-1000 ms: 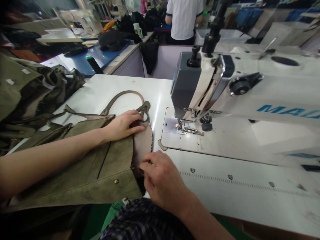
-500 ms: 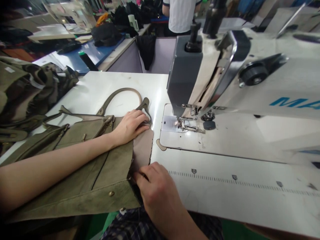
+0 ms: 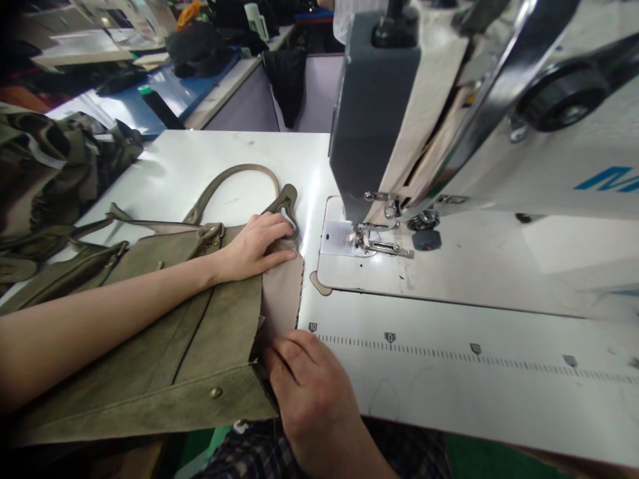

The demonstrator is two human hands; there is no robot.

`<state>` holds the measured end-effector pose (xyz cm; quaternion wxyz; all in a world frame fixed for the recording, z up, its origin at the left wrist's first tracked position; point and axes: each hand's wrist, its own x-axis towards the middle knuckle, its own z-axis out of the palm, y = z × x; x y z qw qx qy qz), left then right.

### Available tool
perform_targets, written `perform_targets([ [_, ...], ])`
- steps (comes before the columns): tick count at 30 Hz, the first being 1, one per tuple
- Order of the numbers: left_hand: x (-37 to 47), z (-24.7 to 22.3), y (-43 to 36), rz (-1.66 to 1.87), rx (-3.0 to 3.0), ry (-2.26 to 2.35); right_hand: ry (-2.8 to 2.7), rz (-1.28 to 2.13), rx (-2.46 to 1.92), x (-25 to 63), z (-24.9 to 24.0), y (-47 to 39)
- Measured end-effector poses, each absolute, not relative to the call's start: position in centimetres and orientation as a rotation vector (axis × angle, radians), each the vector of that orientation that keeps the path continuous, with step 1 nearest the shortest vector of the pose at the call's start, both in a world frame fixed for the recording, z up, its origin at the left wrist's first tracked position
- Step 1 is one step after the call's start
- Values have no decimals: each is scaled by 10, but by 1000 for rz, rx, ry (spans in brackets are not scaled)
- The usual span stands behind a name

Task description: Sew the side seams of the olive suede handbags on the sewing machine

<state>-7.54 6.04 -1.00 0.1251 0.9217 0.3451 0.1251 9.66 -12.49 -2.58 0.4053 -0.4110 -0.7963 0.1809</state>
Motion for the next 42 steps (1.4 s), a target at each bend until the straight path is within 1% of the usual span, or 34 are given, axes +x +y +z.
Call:
perform_targets([
  [8,-75,-12,59,389,2725,1006,-2012,445,-1041,96,-28,-126],
  [12,-74,-11,58,342,2725,1034,-2119,426,-1088,103,-23,-130],
  [14,-71,-7,61,244,2727,1072,-2188,470,-1086,110,-16,-132],
  [18,-62,7,71,-84,2725,1096,-2312,631,-1047,119,-2,-130],
  [20,-60,10,73,-137,2716,1070,-2351,609,-1018,120,-2,-128],
  [22,-62,7,71,-37,2706,1073,-2345,531,-980,118,-6,-125],
  [26,-71,-9,58,395,2677,1168,-2295,396,-943,113,-16,-122],
  [28,-73,-14,53,492,2669,1176,-2284,361,-930,112,-17,-121],
  [35,-63,-10,47,327,2605,1231,-2332,393,-734,123,-13,-111],
  [39,-39,-13,52,402,2644,1219,-2388,399,-708,150,-9,-105],
  [42,-16,-17,76,463,2710,1117,-2390,386,-734,168,-11,-88],
])
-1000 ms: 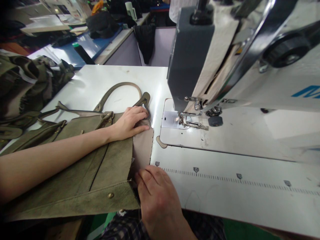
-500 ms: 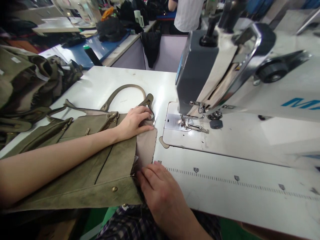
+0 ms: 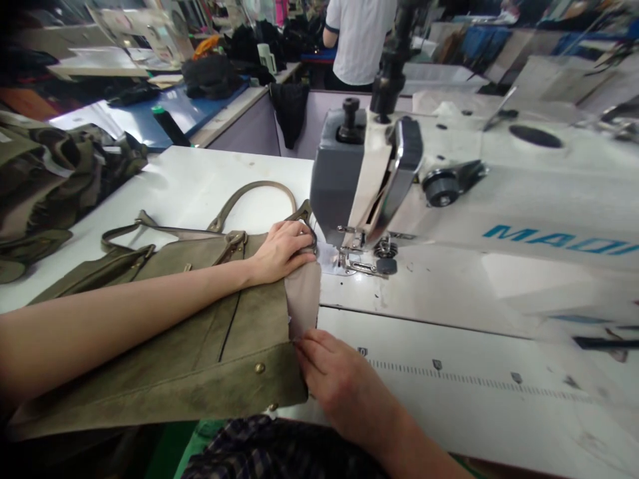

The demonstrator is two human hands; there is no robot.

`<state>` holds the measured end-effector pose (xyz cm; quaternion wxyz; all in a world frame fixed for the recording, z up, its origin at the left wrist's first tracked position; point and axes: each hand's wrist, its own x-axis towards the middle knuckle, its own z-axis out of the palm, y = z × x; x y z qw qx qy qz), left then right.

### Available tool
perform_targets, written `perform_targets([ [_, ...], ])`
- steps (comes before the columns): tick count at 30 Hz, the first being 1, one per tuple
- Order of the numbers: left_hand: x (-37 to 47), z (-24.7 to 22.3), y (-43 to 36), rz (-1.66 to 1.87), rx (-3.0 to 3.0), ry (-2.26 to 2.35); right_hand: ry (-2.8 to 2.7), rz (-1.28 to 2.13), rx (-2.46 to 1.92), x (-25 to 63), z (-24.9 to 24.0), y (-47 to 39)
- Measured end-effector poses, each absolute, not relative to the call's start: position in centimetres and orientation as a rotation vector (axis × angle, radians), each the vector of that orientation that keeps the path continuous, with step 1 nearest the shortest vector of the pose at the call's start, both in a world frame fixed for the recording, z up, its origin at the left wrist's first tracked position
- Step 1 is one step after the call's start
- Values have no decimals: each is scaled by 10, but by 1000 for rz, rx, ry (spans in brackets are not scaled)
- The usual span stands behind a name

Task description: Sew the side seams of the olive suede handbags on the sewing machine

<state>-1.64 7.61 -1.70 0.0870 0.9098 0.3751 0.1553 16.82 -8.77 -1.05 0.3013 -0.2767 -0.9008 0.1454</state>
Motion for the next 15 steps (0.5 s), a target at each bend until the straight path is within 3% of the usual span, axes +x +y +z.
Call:
perform_targets([
  [6,21,-17,130,425,2795,969,-2358,149,-757,176,-19,-54],
  [15,28,-18,90,466,2813,1046,-2319,260,-837,187,-13,-83],
])
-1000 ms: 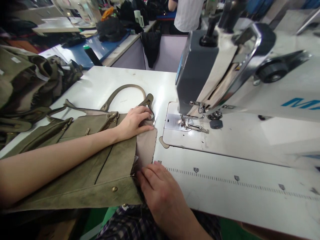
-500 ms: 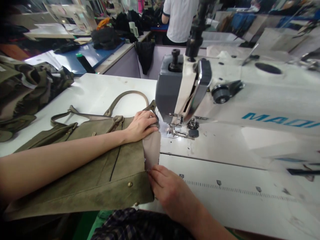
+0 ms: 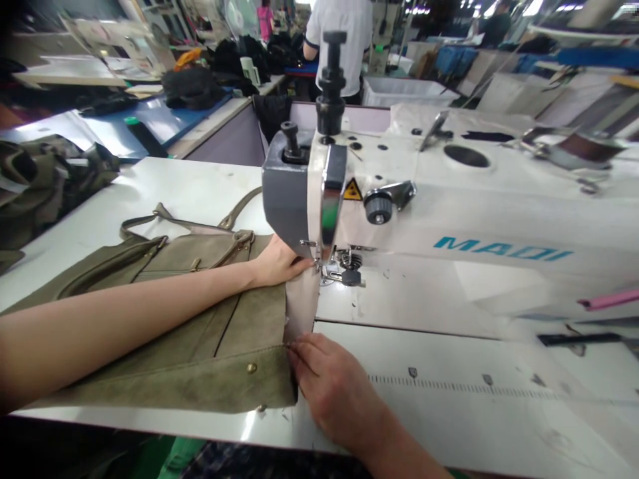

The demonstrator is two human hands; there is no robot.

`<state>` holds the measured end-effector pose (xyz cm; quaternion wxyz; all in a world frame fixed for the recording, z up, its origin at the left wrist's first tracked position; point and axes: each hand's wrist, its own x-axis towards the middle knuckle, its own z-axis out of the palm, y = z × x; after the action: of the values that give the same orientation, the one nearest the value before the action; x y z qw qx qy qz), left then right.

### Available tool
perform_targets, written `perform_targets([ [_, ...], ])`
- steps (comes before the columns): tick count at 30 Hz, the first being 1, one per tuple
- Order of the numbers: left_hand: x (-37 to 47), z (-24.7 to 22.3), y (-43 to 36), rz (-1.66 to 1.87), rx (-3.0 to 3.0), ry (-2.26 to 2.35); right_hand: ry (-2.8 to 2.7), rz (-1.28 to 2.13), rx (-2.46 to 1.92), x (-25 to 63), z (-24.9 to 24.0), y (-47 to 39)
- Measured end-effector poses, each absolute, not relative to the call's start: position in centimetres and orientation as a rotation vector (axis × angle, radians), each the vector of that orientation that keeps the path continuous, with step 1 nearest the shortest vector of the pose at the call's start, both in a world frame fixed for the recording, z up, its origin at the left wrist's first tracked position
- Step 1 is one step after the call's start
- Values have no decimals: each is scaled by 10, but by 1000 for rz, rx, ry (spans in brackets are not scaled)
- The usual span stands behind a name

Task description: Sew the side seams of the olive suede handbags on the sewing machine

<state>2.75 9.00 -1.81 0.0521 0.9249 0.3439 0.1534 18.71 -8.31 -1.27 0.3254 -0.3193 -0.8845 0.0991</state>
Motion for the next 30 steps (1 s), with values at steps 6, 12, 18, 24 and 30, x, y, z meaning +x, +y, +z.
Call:
perform_targets([
  [6,29,-18,96,481,2826,1029,-2292,260,-844,187,-14,-80],
  [12,31,-19,96,498,2839,1026,-2259,311,-837,189,-15,-80],
  [18,31,-19,96,486,2862,1040,-2216,441,-859,189,-16,-79],
  [24,35,-21,120,454,2867,1003,-2163,564,-914,189,-20,-72],
  [30,-2,10,132,366,2946,727,-2172,614,-876,192,-18,-72],
])
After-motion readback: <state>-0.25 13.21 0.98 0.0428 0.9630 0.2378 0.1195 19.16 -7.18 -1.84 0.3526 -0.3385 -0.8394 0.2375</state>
